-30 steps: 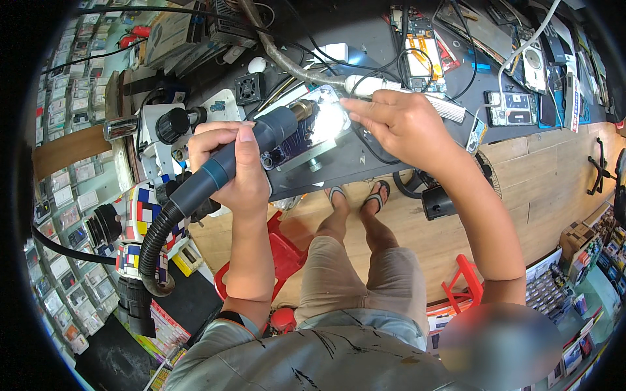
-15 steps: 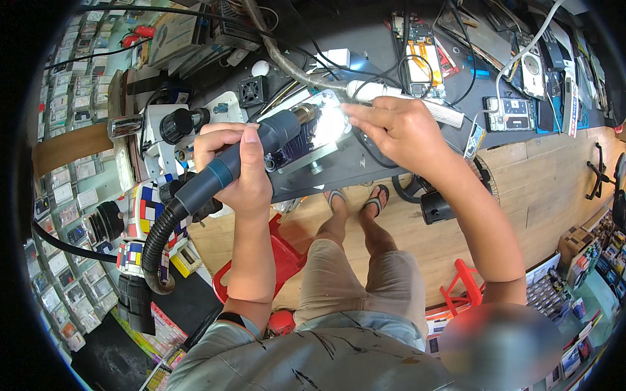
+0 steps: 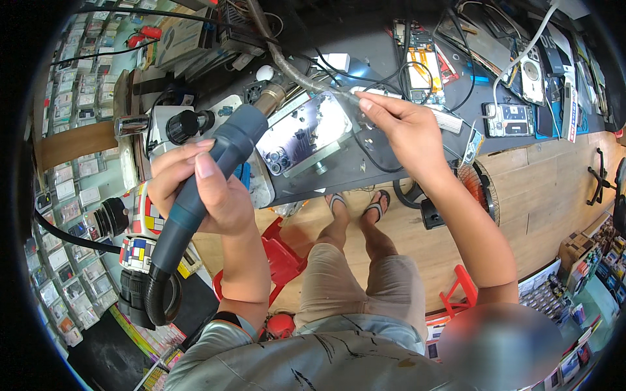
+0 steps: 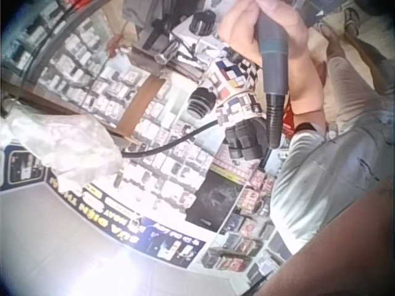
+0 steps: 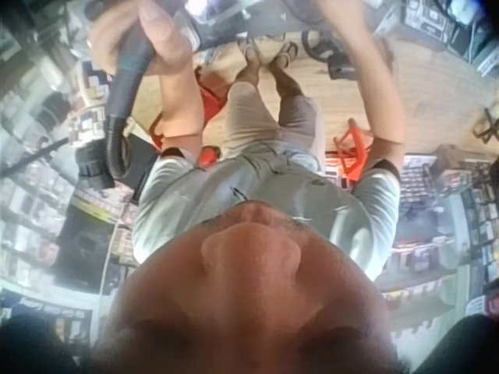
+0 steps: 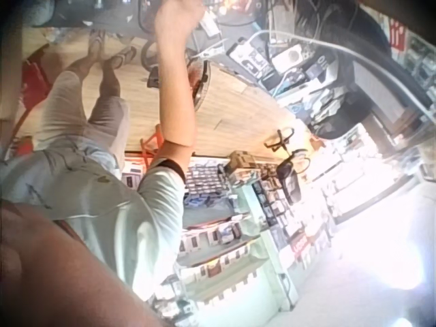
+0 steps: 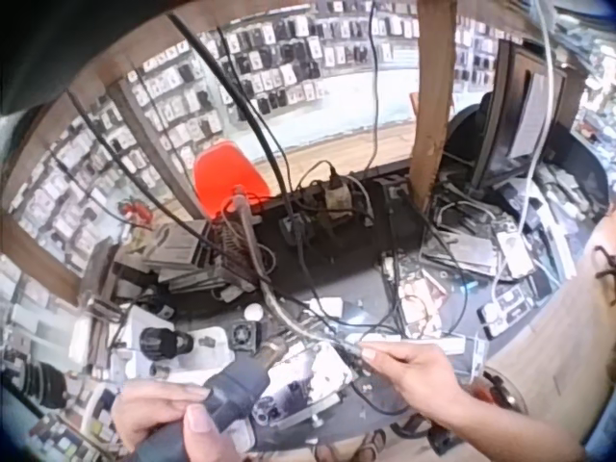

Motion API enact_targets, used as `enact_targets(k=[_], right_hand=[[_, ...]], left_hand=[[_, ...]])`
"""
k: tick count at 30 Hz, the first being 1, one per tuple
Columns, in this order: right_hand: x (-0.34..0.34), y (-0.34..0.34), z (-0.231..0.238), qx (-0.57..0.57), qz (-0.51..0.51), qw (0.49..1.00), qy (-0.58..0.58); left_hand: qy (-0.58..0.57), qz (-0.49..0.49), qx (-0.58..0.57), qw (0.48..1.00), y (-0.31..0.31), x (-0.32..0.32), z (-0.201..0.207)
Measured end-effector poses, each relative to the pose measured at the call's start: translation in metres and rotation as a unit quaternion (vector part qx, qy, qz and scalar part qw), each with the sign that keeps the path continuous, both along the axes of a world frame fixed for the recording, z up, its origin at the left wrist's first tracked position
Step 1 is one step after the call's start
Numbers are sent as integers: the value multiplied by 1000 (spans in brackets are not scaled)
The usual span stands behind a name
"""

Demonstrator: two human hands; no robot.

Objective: The person uses a hot air gun and tweezers to work on a small circuit board placed on a workbench. They repeatedly apply heat and adjust components with tweezers, then briefly adjust a nearby power supply unit.

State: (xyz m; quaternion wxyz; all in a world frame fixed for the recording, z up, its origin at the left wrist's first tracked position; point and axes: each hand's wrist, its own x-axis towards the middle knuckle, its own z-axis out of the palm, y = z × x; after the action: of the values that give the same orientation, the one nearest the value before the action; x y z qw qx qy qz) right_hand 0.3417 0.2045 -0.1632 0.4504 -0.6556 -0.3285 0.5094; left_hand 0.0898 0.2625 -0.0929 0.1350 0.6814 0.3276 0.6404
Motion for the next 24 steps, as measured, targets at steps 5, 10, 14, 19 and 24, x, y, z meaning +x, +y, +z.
enact_targets(k=[5,10,14,19,24], right_hand=[[14,-3,4,171,140,938,-265],[16,19,4,207,124,913,-328],[3,43,9,196,162,918,-303],[-6,76,19,56,224,915,-330],[-6,76,13,49,235,914,-326]], left_hand=[[-25,10,-24,999,-3,3,-6],[7,25,-47,999,-15,-5,-14],[36,24,-96,994,-48,-20,-10],[83,44,-165,982,-99,-44,-3],[83,41,-206,974,-130,-64,-2]])
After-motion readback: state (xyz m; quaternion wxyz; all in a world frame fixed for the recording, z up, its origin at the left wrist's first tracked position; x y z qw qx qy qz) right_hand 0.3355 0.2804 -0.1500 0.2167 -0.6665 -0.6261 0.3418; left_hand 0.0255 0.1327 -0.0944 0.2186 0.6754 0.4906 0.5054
